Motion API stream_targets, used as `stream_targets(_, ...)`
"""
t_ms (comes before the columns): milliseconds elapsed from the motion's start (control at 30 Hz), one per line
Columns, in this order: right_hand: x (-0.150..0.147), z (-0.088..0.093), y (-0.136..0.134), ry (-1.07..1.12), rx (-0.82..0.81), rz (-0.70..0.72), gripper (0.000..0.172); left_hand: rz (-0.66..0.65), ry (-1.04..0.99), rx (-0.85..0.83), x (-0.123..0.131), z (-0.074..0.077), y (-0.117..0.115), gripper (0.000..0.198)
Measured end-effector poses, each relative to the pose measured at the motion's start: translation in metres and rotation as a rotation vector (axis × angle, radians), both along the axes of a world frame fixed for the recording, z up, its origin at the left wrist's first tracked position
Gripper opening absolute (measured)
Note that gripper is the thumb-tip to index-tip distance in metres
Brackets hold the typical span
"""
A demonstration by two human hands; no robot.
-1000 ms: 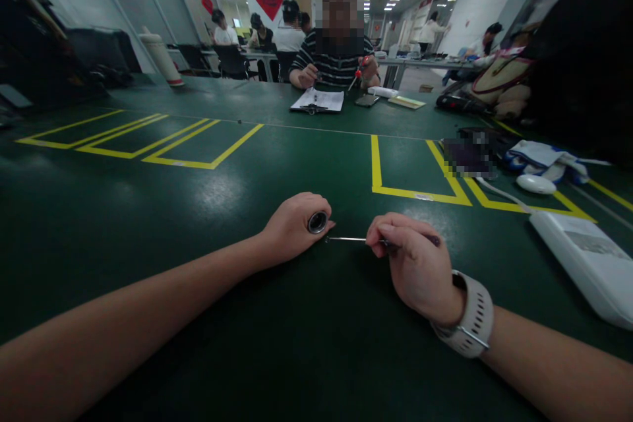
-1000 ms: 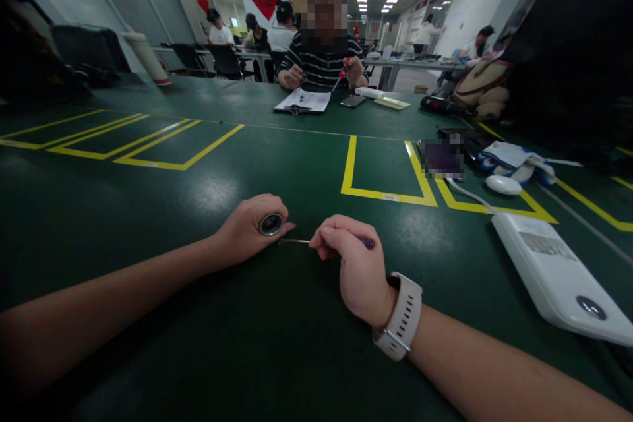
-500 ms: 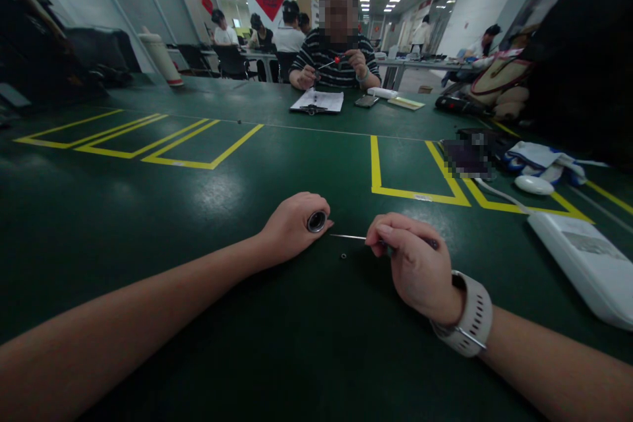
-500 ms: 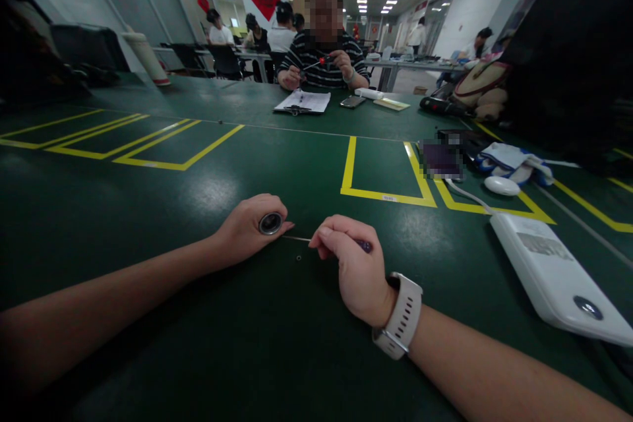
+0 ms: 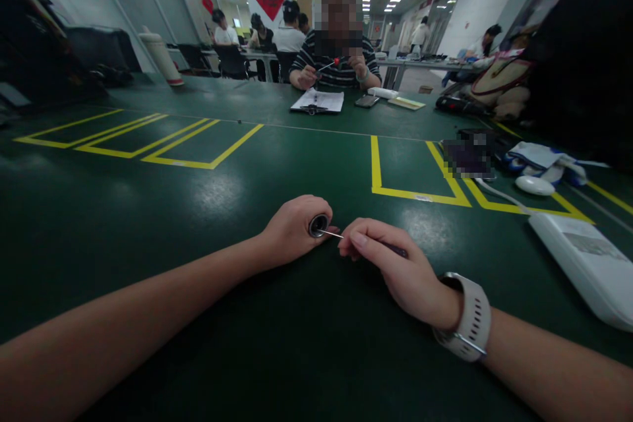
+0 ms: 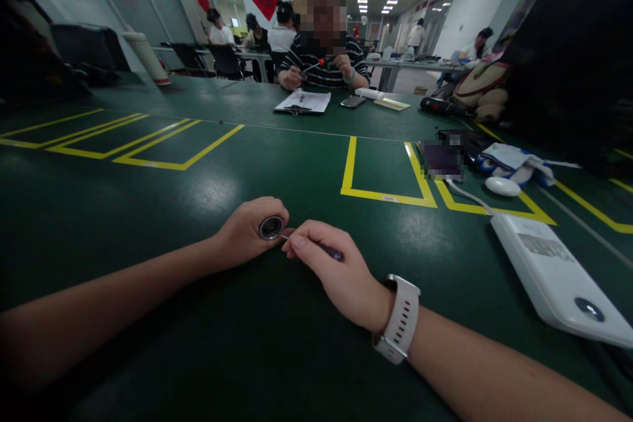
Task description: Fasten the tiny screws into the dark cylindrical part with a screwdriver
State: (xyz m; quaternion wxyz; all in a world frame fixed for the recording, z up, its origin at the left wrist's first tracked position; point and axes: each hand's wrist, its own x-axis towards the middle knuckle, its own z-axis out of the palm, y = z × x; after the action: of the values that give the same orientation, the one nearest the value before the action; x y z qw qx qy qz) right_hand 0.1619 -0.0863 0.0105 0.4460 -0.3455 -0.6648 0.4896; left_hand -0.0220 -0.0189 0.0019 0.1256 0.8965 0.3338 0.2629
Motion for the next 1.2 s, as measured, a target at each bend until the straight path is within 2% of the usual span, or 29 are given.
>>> stream_targets(100, 0.001, -0.001, -0.002, 0.021, 0.054, -0.062, 0.023, -0.005, 0.022, -0.028, 0.000, 0.000, -0.001, 0.012)
stream_targets(200, 0.000, 0.003, -0.007, -0.093, 0.165, -0.143, 0.023, -0.004, 0.040, -0.037, 0.002, 0.000, -0.001, 0.011)
stream_targets(300, -0.002, 0.006, -0.009, -0.180, 0.211, -0.157, 0.022, -0.002, 0.049, -0.032, 0.002, 0.000, 0.000, 0.008)
stream_targets(400, -0.002, 0.004, -0.006, -0.113, 0.089, -0.120, 0.023, -0.020, 0.057, -0.053, 0.001, 0.001, -0.001, 0.009)
stream_targets(533, -0.001, -0.002, 0.005, 0.191, -0.264, -0.087, 0.022, -0.033, 0.037, -0.060, -0.001, 0.002, -0.001, 0.009)
stream_targets(600, 0.000, -0.004, 0.008, 0.296, -0.385, -0.085, 0.022, -0.036, 0.017, -0.053, -0.001, 0.003, -0.001, 0.008)
stream_targets(667, 0.000, -0.005, 0.008, 0.330, -0.391, -0.096, 0.022, -0.033, -0.001, -0.052, -0.001, 0.003, -0.001, 0.008)
stream_targets(800, -0.001, -0.005, 0.002, 0.207, -0.189, -0.130, 0.021, -0.041, -0.017, -0.043, -0.001, 0.001, -0.001, 0.009)
stream_targets(867, -0.001, -0.004, 0.000, 0.155, -0.157, -0.110, 0.021, -0.049, -0.026, -0.026, -0.001, 0.000, 0.000, 0.010)
stream_targets(1067, 0.001, -0.001, 0.009, 0.345, -0.446, -0.041, 0.021, -0.040, -0.041, -0.016, 0.000, 0.000, 0.000, 0.012)
stream_targets(1200, 0.005, -0.003, 0.015, 0.399, -0.499, -0.036, 0.022, -0.055, 0.000, -0.026, 0.000, 0.003, -0.001, 0.009)
